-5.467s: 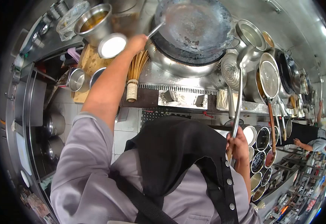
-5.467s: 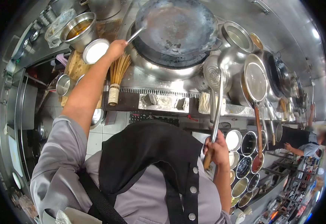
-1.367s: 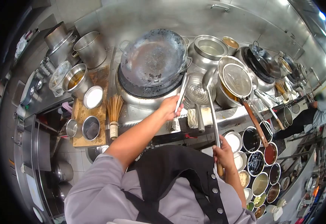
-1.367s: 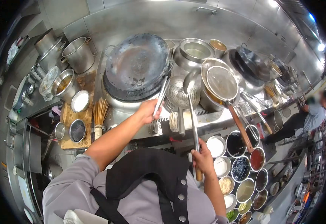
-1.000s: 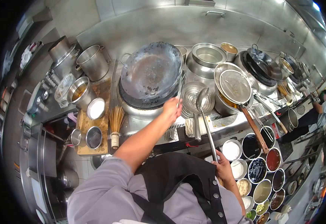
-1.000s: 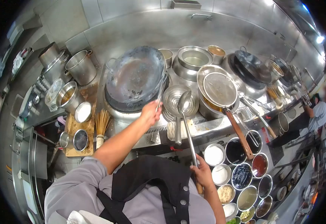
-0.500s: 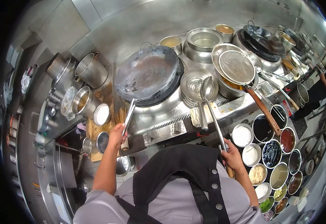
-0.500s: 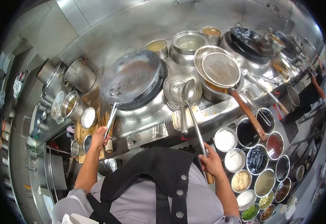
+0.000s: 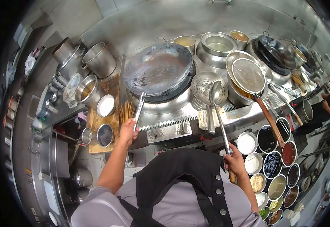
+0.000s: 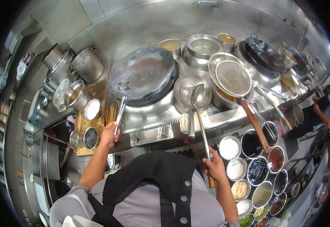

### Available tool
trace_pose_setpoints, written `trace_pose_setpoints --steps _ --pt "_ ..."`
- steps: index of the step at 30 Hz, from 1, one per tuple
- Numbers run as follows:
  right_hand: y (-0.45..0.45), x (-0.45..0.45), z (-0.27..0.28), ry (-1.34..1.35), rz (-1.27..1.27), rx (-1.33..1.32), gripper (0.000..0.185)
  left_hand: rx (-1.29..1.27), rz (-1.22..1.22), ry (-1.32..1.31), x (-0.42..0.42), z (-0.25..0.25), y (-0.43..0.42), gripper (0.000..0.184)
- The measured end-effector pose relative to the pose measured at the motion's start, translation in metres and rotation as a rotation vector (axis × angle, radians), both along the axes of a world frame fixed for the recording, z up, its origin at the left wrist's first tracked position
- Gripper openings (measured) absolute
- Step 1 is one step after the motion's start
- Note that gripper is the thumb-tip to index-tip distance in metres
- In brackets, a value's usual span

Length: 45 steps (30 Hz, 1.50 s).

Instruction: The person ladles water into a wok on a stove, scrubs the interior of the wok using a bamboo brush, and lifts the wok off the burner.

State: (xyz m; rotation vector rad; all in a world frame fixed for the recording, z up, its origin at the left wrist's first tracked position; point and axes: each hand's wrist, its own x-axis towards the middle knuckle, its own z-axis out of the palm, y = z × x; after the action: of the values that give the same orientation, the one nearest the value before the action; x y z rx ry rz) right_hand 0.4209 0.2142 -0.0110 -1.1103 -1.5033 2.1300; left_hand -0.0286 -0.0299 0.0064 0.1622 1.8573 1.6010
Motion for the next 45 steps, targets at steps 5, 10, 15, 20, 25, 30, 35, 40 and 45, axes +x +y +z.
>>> trace_pose_setpoints --steps 5,10,15,20,25,30,35,40,45 --pt "0.007 -0.01 0.003 -0.101 0.018 0.037 0.063 0.099 0.036 -0.063 0.011 -0.014 0.01 0.02" --pt "0.013 -0.028 0.005 -0.161 0.027 0.067 0.065 0.128 0.056 -0.042 0.004 -0.025 0.007 0.021" --pt "0.028 -0.039 -0.001 -0.277 0.089 0.172 0.067 0.174 0.036 -0.06 0.001 -0.031 0.005 0.021" --pt "0.039 -0.054 0.007 -0.285 0.101 0.268 0.065 0.225 0.05 -0.194 0.006 -0.024 0.006 0.02" --pt "0.034 -0.089 0.045 -0.269 0.046 0.299 0.061 0.251 0.045 -0.156 0.003 -0.029 0.005 0.022" --pt "0.029 -0.13 0.071 -0.144 0.015 0.525 0.062 0.243 0.206 -0.11 -0.021 -0.026 -0.014 0.021" --pt "0.05 -0.186 0.119 -0.409 0.252 0.893 0.056 0.184 0.14 0.044 -0.097 -0.02 -0.044 0.018" --pt "0.068 -0.267 0.184 -0.698 0.479 1.161 0.06 0.172 0.125 0.077 -0.114 -0.021 -0.047 0.021" --pt "0.052 -0.303 0.209 -0.873 0.544 1.517 0.056 0.195 0.107 0.044 -0.106 -0.021 -0.051 0.022"
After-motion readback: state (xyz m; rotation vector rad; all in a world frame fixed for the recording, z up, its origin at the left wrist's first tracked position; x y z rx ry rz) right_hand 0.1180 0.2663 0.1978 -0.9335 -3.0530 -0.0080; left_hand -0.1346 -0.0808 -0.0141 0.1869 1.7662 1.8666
